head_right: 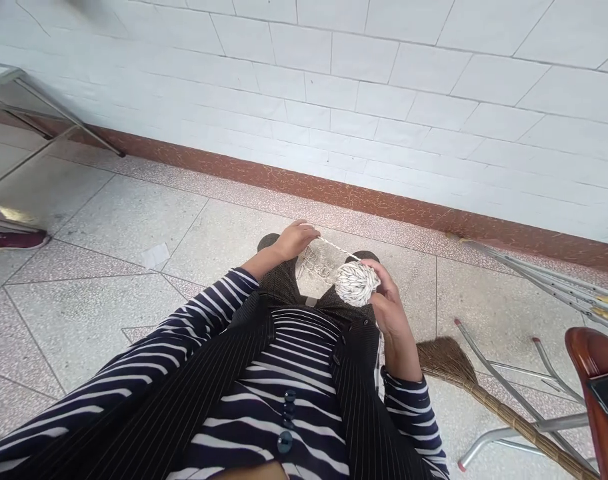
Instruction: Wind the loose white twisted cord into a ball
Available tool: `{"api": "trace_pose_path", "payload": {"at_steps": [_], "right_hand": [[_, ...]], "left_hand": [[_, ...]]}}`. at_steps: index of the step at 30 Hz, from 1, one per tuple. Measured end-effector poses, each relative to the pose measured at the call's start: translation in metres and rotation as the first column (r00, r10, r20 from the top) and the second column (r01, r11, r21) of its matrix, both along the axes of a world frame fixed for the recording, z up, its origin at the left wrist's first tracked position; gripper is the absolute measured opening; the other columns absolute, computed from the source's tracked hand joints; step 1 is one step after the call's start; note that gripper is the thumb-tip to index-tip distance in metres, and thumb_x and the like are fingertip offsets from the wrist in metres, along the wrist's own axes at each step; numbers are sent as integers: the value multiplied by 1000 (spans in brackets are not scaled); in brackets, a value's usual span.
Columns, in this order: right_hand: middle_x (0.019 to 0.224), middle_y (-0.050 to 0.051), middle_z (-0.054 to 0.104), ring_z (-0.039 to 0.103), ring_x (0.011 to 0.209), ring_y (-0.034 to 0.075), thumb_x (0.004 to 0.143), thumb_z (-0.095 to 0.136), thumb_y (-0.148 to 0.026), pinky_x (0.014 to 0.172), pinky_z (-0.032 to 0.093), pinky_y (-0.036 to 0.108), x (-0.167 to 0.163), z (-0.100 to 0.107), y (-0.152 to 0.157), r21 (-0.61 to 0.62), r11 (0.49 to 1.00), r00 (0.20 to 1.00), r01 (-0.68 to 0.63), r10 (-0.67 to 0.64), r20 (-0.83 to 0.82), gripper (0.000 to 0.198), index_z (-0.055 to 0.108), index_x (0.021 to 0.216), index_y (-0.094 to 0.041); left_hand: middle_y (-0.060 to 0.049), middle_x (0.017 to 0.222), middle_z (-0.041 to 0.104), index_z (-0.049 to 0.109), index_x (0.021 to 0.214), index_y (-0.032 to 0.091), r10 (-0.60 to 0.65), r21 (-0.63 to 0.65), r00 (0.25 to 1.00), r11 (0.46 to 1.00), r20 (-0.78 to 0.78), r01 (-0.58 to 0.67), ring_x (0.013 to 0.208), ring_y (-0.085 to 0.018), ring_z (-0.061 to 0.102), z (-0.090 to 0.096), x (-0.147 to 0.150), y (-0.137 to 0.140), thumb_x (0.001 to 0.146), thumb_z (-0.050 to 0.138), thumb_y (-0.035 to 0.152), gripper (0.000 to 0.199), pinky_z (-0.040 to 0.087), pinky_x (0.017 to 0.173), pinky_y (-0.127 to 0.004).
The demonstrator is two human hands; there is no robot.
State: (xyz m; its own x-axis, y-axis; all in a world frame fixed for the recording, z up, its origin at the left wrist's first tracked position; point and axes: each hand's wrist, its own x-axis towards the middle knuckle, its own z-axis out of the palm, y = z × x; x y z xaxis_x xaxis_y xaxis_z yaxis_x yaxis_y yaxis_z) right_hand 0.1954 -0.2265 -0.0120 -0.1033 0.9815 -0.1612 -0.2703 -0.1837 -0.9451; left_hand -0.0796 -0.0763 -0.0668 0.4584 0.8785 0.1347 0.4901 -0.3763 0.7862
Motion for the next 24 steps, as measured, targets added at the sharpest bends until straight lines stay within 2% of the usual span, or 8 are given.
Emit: {"api": "trace_pose_path", "payload": {"at_steps": [6,10,13,15,17,20,22,24], "right_hand": [[117,2,70,65,108,27,61,65,-19,94,53,39,9,6,-4,-3,1000,1000,25,-25,1,62,71,121,-35],[125,2,70,64,114,28,63,68,-18,99,51,39,1,11,0,-31,999,998,-44,46,50,68,69,129,-34],[127,2,69,62,115,27,60,71,-16,96,52,36,-6,17,8,-36,995,994,-96,97,40,77,66,135,-34],[124,2,69,62,112,25,59,71,-16,92,52,33,-9,20,13,-38,996,996,-85,87,36,76,67,132,-33],[119,2,68,63,106,24,57,70,-17,88,53,32,-13,23,16,-66,996,997,-60,63,37,71,69,126,-32],[111,2,69,63,97,22,57,69,-18,82,52,30,-18,28,16,-118,993,999,-29,34,41,66,70,121,-30],[106,0,70,63,92,20,58,70,-18,80,51,29,-20,28,13,-134,991,998,-19,26,52,64,70,121,-31],[106,0,71,63,92,20,60,69,-18,80,51,29,-22,26,10,-137,990,998,-16,24,57,61,70,120,-30]], "left_hand": [[-8,91,79,78,81,24,197,-63,980,978,-4,-196,92,-26,66,-12,-21,21,84,67,27,12,41,106,-39],[-6,81,78,78,77,22,201,-158,977,965,-68,-210,89,-26,69,-20,-19,27,82,66,25,13,48,94,-34],[-6,87,79,79,82,21,48,-244,999,968,-17,-51,91,-26,72,-29,1,9,80,69,25,11,49,95,-34],[-6,100,80,80,93,21,-98,-293,989,948,110,126,99,-26,73,-30,20,-12,79,71,25,17,50,99,-36],[-7,114,79,79,109,22,-193,-287,947,920,256,265,110,-26,71,-24,38,-34,80,74,28,30,49,104,-37],[-10,129,74,74,124,22,-226,-217,884,917,409,335,121,-26,67,-5,55,-54,85,73,33,40,47,108,-38],[-10,122,76,77,118,21,-236,-194,866,917,440,348,114,-26,70,7,58,-56,92,67,37,32,50,102,-36],[-8,106,79,79,103,19,-252,-178,876,920,411,348,100,-24,73,14,54,-51,98,58,42,31,52,93,-34]]}}
